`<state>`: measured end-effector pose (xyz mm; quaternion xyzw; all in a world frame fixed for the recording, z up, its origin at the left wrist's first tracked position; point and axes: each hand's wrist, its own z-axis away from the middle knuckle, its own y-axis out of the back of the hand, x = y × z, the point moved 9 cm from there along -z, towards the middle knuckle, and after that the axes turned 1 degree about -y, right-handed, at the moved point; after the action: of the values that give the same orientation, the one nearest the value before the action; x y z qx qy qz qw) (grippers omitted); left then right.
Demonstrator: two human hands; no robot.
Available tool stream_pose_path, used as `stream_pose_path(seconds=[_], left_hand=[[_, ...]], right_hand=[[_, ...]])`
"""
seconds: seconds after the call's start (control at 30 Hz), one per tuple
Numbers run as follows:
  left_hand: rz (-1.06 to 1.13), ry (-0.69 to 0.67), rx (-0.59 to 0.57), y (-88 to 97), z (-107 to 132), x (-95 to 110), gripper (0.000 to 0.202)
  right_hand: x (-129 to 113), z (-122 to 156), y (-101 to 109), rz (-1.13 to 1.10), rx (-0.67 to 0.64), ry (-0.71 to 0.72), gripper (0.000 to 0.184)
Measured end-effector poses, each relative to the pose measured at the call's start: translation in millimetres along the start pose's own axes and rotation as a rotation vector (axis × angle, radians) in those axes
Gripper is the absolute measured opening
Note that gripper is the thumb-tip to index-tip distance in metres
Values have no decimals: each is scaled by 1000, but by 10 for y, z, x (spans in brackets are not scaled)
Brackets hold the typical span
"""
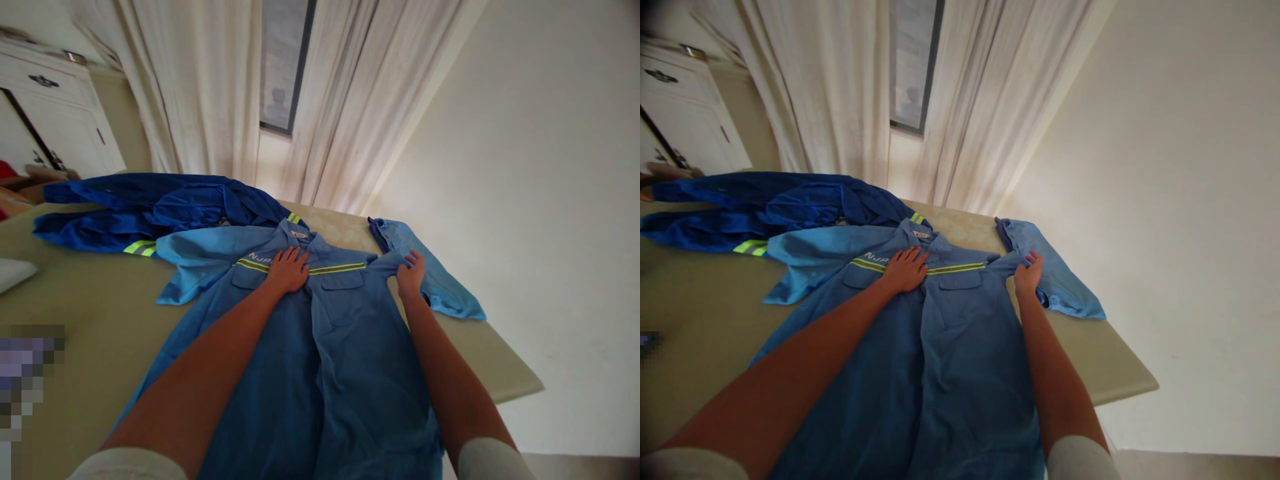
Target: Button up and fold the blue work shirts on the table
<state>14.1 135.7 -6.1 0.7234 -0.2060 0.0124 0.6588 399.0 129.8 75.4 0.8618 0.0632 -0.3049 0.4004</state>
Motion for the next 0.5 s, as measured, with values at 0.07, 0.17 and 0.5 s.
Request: stream_pose_path(seconds=[0.07,0.17,0.5], left_hand=[[-2,4,-11,-6,-74,-11,63],[-16,-27,-32,-30,-198,-27,63],[-29,-95,-44,-7,-468,-194,61]], right_hand=[[24,106,-16,57,-17,-77,69],[-423,451,-226,48,-160,199,61],[-1409,1986,-844,84,-810,714,69]])
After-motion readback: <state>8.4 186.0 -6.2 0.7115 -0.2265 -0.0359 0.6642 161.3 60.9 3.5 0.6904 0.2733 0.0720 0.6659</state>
